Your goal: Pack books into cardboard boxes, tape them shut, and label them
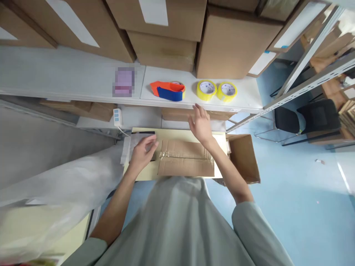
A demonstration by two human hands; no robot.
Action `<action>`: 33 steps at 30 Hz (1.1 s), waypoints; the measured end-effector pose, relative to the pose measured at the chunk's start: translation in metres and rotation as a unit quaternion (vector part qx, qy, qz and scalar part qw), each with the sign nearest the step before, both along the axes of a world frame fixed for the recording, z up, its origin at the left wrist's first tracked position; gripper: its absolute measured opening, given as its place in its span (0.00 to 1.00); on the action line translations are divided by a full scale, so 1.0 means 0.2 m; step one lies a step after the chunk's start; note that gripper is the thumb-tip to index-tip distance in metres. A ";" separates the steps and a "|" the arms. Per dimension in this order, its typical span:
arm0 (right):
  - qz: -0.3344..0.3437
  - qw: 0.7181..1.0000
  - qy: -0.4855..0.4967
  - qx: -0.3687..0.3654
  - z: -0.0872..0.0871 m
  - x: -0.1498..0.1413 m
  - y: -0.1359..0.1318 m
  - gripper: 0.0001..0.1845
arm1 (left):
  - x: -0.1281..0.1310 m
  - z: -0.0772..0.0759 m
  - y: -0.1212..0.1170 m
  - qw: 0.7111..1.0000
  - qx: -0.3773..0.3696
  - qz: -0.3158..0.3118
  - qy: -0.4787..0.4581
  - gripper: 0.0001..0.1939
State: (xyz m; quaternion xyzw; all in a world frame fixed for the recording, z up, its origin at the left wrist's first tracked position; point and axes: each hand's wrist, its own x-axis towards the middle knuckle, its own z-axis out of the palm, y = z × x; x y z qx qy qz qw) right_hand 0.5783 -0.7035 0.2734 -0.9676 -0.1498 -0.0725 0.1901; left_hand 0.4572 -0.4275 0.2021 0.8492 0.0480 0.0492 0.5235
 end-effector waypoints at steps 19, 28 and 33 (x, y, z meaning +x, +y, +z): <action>-0.299 0.910 0.260 0.121 -0.39 -1.01 -0.34 0.41 | -0.29 -0.16 -0.18 0.957 0.219 -0.001 0.188 0.21; -0.238 0.924 0.251 0.162 -0.42 -1.00 -0.45 0.35 | -0.26 -0.22 -0.14 0.975 0.140 0.019 0.170 0.19; -0.225 0.914 0.245 0.232 -0.43 -1.03 -0.50 0.37 | -0.29 -0.17 -0.12 0.972 0.142 -0.011 0.187 0.24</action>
